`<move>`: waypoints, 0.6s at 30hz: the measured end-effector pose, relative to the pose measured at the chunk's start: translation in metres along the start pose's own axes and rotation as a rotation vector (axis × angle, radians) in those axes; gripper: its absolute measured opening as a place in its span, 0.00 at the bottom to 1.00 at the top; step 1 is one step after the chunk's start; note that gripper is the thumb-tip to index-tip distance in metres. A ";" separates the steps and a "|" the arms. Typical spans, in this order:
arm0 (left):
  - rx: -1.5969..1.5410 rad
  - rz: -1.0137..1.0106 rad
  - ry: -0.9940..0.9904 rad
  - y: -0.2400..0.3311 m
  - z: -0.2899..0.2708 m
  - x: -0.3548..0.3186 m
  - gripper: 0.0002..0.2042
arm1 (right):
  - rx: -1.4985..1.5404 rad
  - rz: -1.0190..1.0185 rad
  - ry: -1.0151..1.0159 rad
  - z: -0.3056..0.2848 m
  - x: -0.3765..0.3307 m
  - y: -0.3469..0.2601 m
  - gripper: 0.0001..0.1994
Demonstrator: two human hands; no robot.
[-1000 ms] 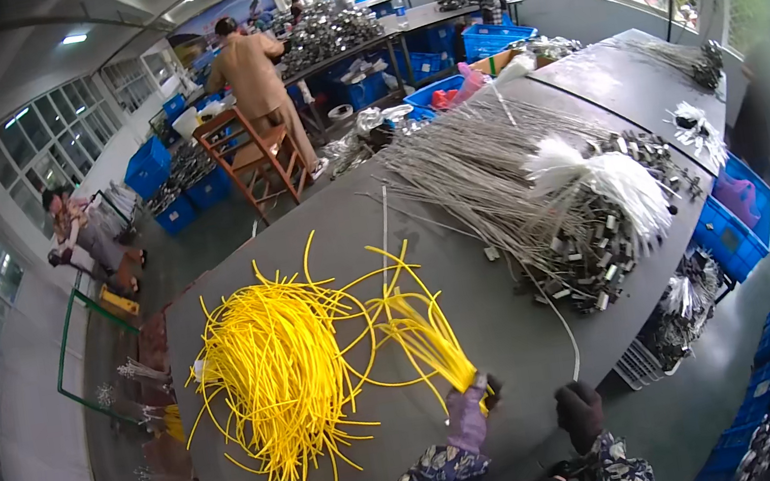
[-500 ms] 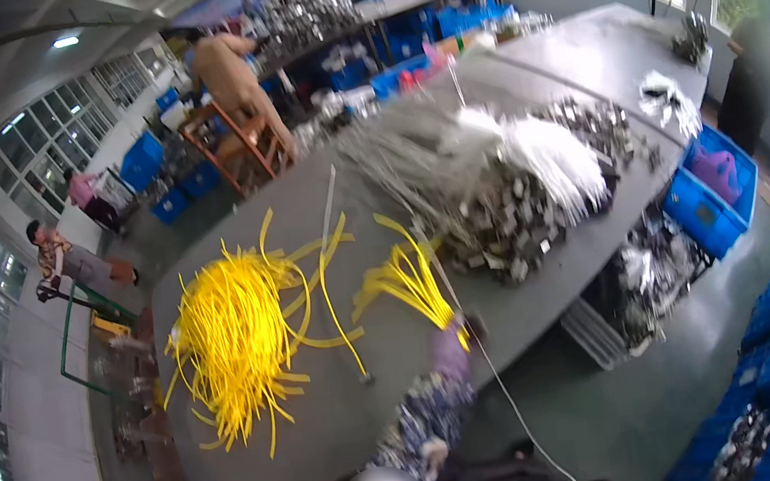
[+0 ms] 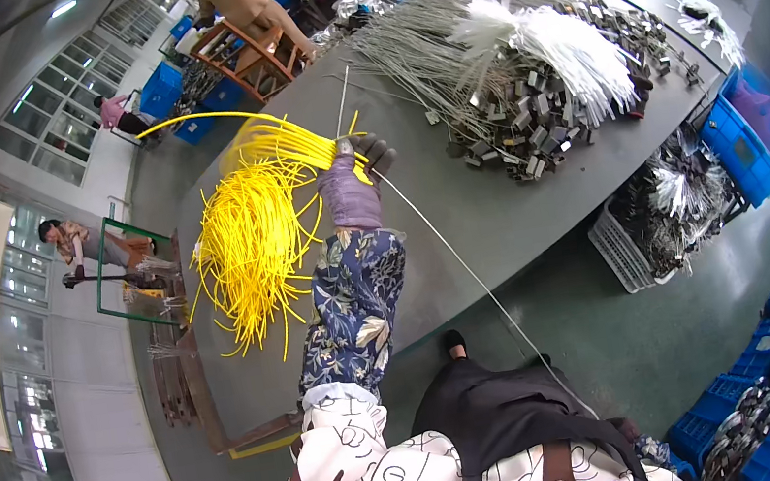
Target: The person threads long metal wire assemblies into yellow plastic sleeves one by one by hand, gathers the assembled sleeved wires into a bundle, and places them onto the workbench.
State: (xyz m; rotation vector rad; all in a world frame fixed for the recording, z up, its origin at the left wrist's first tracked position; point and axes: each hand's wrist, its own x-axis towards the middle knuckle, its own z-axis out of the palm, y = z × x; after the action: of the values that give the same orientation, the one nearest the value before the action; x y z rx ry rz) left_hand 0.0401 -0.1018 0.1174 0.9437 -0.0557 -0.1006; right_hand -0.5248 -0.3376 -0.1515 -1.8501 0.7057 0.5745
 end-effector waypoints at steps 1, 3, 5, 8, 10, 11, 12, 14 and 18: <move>-0.054 -0.024 -0.022 0.001 -0.005 0.002 0.08 | -0.011 -0.006 -0.002 0.002 0.004 0.001 0.09; -0.078 -0.050 -0.010 0.001 -0.013 0.002 0.08 | -0.025 0.002 -0.023 0.004 0.003 0.001 0.10; -0.108 -0.058 0.016 -0.003 -0.020 0.006 0.08 | -0.042 0.004 -0.038 0.004 0.008 -0.001 0.10; -0.121 -0.085 0.042 -0.004 -0.032 0.009 0.09 | -0.066 0.004 -0.070 0.004 0.010 -0.012 0.11; -0.105 -0.117 -0.014 -0.012 -0.045 0.015 0.09 | -0.076 -0.003 -0.088 0.003 0.015 -0.021 0.11; -0.121 -0.186 -0.068 -0.022 -0.045 0.011 0.08 | -0.079 0.001 -0.094 0.003 0.015 -0.025 0.12; 0.045 -0.244 -0.033 -0.034 -0.047 0.001 0.08 | -0.079 0.006 -0.097 0.005 0.014 -0.030 0.12; 0.097 -0.388 -0.158 -0.074 -0.073 -0.037 0.07 | -0.087 -0.012 -0.112 0.006 0.018 -0.042 0.12; 0.249 -0.478 -0.287 -0.140 -0.068 -0.173 0.07 | -0.096 0.009 -0.141 0.005 0.017 -0.051 0.14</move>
State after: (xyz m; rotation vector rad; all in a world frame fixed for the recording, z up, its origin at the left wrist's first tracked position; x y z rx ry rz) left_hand -0.1340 -0.1096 -0.0361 1.1724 -0.1084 -0.6842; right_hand -0.4775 -0.3208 -0.1314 -1.8752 0.6019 0.7479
